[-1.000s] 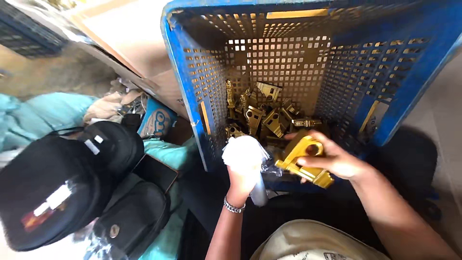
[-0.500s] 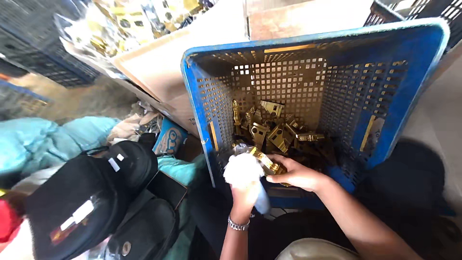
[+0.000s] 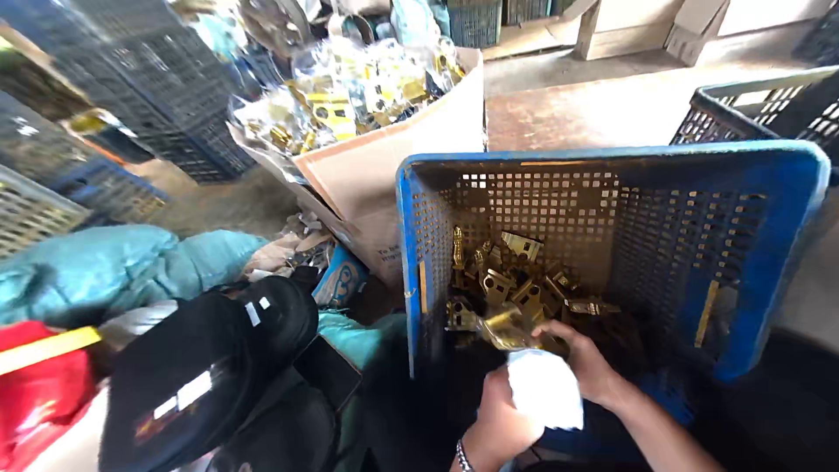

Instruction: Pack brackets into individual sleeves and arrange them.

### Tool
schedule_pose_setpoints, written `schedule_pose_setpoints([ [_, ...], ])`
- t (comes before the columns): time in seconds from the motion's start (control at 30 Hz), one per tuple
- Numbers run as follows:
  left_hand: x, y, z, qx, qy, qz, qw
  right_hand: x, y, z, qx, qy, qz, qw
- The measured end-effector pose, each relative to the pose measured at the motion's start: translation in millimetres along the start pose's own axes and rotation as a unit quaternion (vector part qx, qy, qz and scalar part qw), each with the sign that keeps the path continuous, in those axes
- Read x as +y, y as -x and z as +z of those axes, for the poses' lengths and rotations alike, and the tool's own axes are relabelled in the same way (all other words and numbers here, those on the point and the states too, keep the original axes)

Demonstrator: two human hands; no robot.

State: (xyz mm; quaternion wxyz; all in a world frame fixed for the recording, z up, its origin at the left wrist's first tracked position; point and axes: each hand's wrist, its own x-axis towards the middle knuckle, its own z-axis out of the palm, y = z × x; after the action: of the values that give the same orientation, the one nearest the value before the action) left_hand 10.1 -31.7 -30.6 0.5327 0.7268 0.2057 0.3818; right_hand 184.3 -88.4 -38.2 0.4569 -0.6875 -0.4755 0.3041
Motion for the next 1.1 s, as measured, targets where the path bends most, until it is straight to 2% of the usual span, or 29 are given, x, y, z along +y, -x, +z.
schedule_pose_setpoints([
  [0.03, -1.0, 1.4, -7.9, 0.023, 0.015, -0.052, 0.998, -10.5, -5.1, -15.7, -0.09, 0.1, 0.042, 0.99],
  [0.07, 0.2, 1.6, -16.8, 0.059, 0.041, -0.128, 0.989, -21.8, -12.3, -30.2, -0.189, 0.176, 0.08, 0.963],
  [0.1, 5.0, -0.4, -26.1, 0.097, 0.073, -0.207, 0.971, -31.2, -18.5, -42.4, -0.262, 0.206, 0.088, 0.939],
  [0.13, 10.8, -2.5, -35.3, 0.126, 0.093, -0.263, 0.952, -41.3, -21.4, -54.4, -0.293, 0.191, 0.064, 0.934],
  [0.17, 11.9, -3.0, -42.4, 0.148, 0.107, -0.282, 0.942, -53.4, -22.0, -67.6, -0.276, 0.136, 0.011, 0.951],
  [0.2, 9.9, -2.2, -46.5, 0.161, 0.114, -0.274, 0.941, -62.6, -23.9, -77.2, -0.2, 0.042, -0.078, 0.976],
  [0.23, 5.4, -0.3, -47.9, 0.164, 0.11, -0.247, 0.949, -75.0, -31.8, -80.7, -0.11, -0.07, -0.161, 0.978],
  [0.3, -1.6, 3.2, -42.9, 0.164, 0.083, -0.195, 0.963, -103.6, -52.7, -79.4, -0.004, -0.222, -0.212, 0.952],
  [0.33, -2.3, 3.2, -36.9, 0.164, 0.077, -0.173, 0.968, -110.0, -57.4, -75.0, 0.014, -0.212, -0.201, 0.956],
  [0.37, -1.0, 1.3, -30.5, 0.166, 0.076, -0.153, 0.971, -110.2, -55.7, -66.0, 0.003, -0.157, -0.174, 0.972],
  [0.43, 6.4, -5.9, -19.5, 0.161, 0.067, -0.137, 0.975, -98.3, -41.1, -39.0, -0.106, -0.037, -0.087, 0.99],
  [0.5, 9.9, -11.8, -9.4, 0.154, 0.029, -0.149, 0.976, -74.4, -27.8, -14.3, -0.189, -0.021, -0.012, 0.982],
  [0.6, 11.0, -17.1, 1.5, 0.131, 0.027, -0.149, 0.98, -43.1, -13.7, 0.7, -0.128, -0.131, 0.011, 0.983],
  [0.7, 24.8, -12.7, 2.8, 0.075, 0.138, -0.178, 0.971, -36.7, -1.3, 4.5, -0.05, -0.157, 0.036, 0.986],
  [0.8, 19.7, -16.8, 2.2, 0.079, 0.125, -0.178, 0.973, -35.2, 4.7, -3.3, -0.083, -0.182, 0.04, 0.979],
  [0.87, 17.0, -13.5, 2.9, 0.048, 0.102, -0.174, 0.978, -33.2, 4.2, -5.0, -0.059, -0.164, 0.051, 0.983],
  [0.93, 29.3, -14.7, 6.9, 0.039, 0.17, -0.221, 0.96, -35.7, 1.5, -1.8, -0.042, -0.137, 0.073, 0.987],
  [1.0, 36.6, -19.9, 5.2, 0.071, 0.232, -0.27, 0.932, -34.8, 5.4, 1.4, -0.04, -0.183, 0.077, 0.979],
  [1.03, 34.8, -21.4, 0.7, 0.085, 0.244, -0.272, 0.927, -33.9, 9.2, -2.1, -0.071, -0.231, 0.069, 0.968],
  [1.1, 26.1, -17.9, -11.7, 0.079, 0.211, -0.244, 0.943, -29.3, 15.1, -11.2, -0.14, -0.284, 0.042, 0.947],
])
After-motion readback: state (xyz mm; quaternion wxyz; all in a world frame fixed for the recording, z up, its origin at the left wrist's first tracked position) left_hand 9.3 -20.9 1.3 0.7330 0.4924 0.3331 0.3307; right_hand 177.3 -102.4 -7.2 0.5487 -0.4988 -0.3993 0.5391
